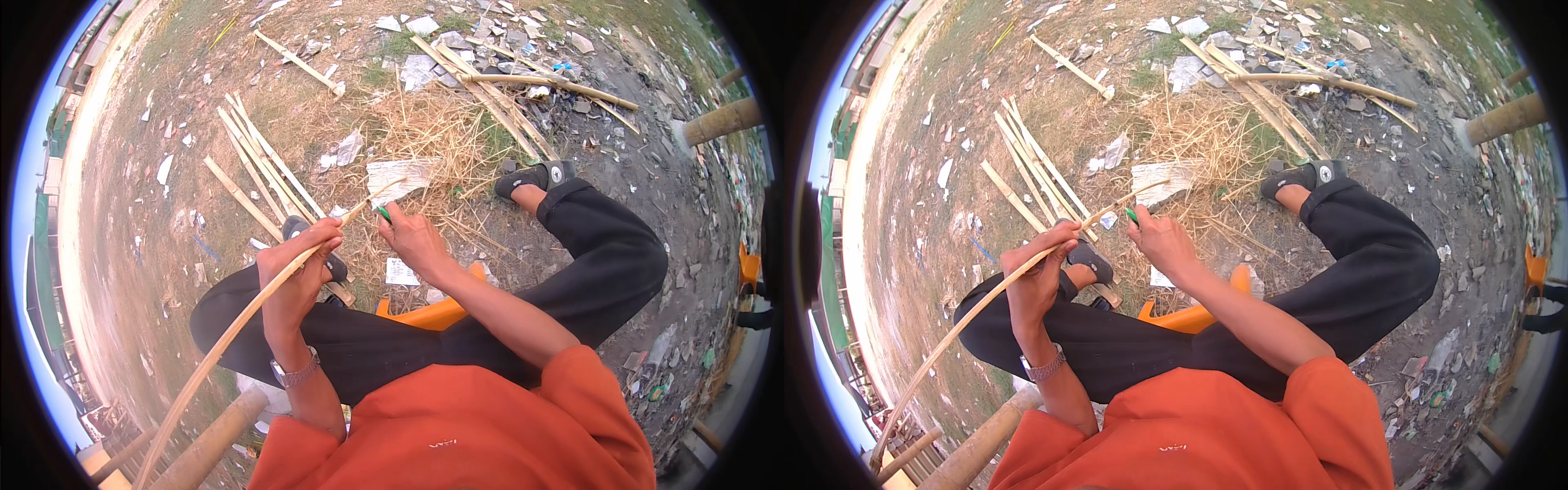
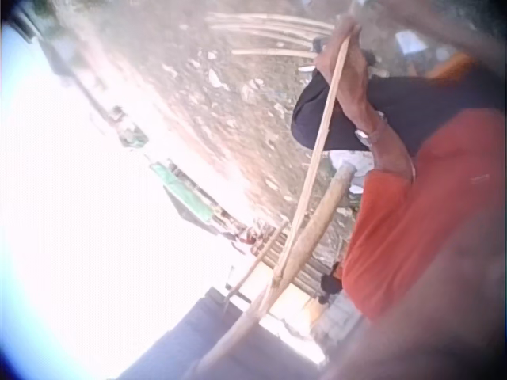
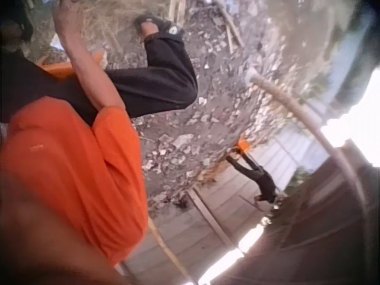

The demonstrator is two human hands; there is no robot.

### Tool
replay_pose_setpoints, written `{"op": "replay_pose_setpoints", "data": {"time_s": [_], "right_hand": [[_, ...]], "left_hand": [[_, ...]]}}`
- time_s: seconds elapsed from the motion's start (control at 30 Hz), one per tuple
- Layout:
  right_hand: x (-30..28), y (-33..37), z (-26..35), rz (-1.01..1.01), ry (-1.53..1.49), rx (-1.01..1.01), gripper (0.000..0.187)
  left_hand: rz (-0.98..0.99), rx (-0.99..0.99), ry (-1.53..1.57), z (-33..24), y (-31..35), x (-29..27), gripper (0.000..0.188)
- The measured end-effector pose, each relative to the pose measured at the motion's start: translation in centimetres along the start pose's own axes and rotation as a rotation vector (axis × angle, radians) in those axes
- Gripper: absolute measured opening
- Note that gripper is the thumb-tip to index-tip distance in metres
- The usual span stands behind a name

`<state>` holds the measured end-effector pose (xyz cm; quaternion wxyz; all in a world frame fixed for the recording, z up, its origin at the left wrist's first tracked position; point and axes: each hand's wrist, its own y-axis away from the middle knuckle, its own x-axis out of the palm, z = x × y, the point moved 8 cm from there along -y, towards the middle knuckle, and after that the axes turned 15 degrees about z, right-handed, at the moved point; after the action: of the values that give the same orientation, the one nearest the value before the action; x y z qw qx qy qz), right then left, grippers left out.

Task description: The person sits on a small stool and uses a green utility knife to peel the outer layer off a long bamboo stick. They hold the stick with their left hand and scrape downwards with the knife in their right hand, repeating the motion along the length of the stick.

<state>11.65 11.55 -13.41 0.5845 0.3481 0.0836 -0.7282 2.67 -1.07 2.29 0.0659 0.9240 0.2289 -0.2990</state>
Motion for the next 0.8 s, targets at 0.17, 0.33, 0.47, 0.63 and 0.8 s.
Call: {"op": "replay_pose_setpoints", "data": {"time_s": [0.17,0.33,0.47,0.63,0.8], "right_hand": [[0.9,-2.7,1.3,0.019,0.145,0.006,0.026],[4.1,-1.3,-13.8,-0.018,0.204,0.31,0.032],[1.9,0.6,-13.7,-0.086,0.076,0.331,0.038],[-1.6,-1.6,0.1,0.004,-0.319,-0.096,0.043],[1.5,-1.6,0.8,-0.032,-0.32,-0.095,0.044]], "left_hand": [[-0.124,-0.067,0.208,2.4,0.3,-2.1,0.012],[-0.061,-0.005,0.219,1.4,-0.2,-1.1,0.012],[-0.081,-0.006,0.232,1.2,-0.2,-0.7,0.012],[-0.153,-0.06,0.187,1.7,-0.5,-1.4,0.012],[-0.27,-0.181,0.098,2.0,-0.3,-1.5,0.013]]}}
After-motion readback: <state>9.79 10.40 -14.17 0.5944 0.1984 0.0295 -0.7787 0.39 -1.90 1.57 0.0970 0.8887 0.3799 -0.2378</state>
